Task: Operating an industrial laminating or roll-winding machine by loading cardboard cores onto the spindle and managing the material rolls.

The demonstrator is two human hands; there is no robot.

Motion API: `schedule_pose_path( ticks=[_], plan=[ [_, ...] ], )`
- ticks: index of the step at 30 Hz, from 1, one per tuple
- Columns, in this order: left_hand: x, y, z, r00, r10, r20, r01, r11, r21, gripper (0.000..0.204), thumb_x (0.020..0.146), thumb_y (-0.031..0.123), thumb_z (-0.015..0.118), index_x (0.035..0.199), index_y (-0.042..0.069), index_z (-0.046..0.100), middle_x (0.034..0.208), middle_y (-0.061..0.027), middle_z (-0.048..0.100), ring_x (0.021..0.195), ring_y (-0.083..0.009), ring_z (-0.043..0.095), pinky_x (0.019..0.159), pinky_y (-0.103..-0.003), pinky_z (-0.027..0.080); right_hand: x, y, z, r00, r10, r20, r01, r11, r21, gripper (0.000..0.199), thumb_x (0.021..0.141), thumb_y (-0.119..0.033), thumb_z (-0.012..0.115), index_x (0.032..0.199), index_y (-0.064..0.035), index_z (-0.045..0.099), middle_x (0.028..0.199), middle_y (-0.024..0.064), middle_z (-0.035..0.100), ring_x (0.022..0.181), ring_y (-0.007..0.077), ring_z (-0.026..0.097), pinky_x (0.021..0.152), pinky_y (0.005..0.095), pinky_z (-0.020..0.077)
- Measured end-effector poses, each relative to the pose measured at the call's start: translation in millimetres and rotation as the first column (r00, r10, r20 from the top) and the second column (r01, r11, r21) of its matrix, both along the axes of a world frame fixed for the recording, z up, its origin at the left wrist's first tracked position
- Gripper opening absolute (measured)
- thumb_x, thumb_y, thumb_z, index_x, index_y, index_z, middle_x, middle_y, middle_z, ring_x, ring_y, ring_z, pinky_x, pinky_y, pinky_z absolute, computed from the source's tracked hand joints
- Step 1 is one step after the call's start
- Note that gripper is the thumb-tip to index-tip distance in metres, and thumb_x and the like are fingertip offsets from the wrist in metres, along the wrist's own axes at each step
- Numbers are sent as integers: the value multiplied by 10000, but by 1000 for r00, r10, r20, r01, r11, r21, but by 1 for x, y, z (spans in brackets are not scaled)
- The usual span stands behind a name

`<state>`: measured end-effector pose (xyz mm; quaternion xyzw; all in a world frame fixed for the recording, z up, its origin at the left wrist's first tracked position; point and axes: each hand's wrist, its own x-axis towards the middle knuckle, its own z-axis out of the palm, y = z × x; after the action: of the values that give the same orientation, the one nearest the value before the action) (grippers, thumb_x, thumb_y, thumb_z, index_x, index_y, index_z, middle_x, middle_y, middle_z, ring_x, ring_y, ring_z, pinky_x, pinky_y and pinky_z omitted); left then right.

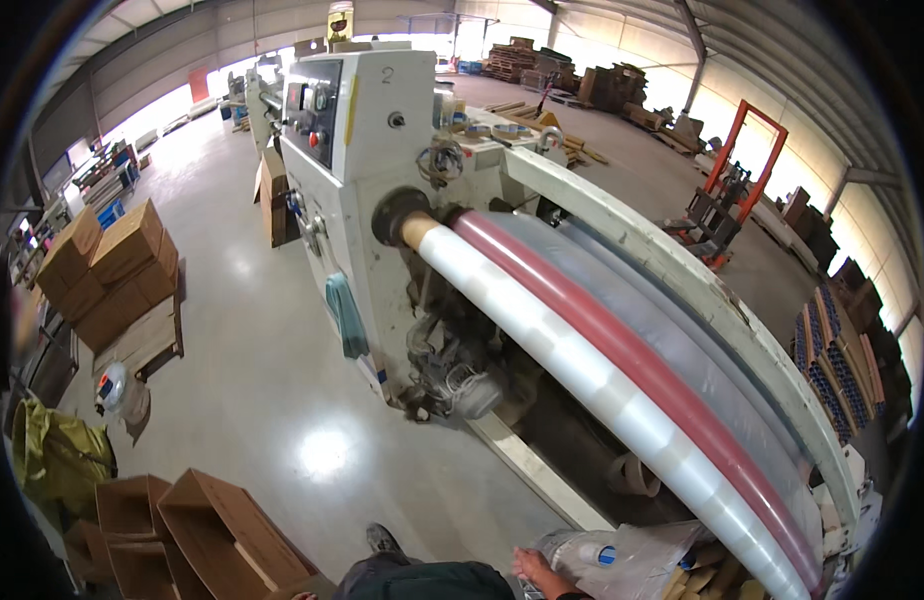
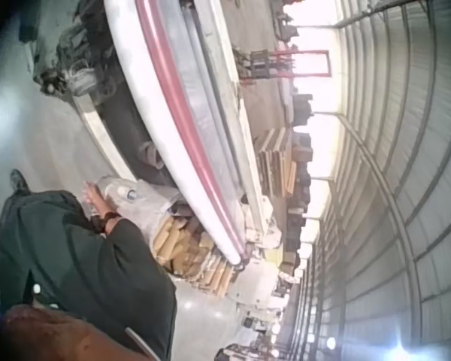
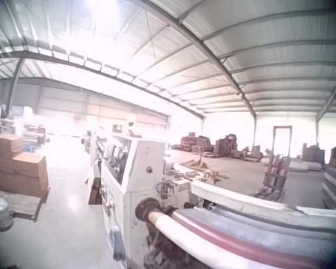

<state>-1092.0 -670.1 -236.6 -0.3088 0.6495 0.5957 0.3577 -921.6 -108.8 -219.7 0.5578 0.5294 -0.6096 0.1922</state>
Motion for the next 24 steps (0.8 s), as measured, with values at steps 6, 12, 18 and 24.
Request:
schedule_pose_path(
  ticks=[6,12,18,24],
  plan=[
    [-170,-94,-84,634,-595,-495,339,788,-514,371,821,56,577,1156,-44,455,727,-117,589,566,-246,613,457,-328,484,-113,-57,20,986,115,-121,-122,991,-52,391,908,-406,482,1088,-71,570,975,125,626,786,213,616,660,325,504],
    [-331,30,34,987,31,-156,-12,992,122,355,835,63,543,1159,-18,421,770,-118,574,554,-243,596,456,-327,483,-182,-60,36,990,-64,-130,68,997,28,405,901,-390,503,1125,-58,567,1010,123,640,775,209,631,653,304,512],
    [-395,55,7,991,-71,-116,81,993,84,388,836,85,578,1170,-18,410,792,-123,589,601,-274,628,476,-362,513,-220,-49,7,982,-176,-75,177,984,10,479,863,-442,541,1105,-29,557,979,146,623,789,258,626,680,370,513],
    [-464,53,-4,992,-52,-112,62,994,87,380,838,84,584,1163,-15,413,781,-138,598,589,-310,629,496,-428,531,-266,-44,-36,988,-154,3,154,988,3,464,871,-435,539,1053,-10,581,814,138,656,692,248,637,628,361,525]
  ],
)
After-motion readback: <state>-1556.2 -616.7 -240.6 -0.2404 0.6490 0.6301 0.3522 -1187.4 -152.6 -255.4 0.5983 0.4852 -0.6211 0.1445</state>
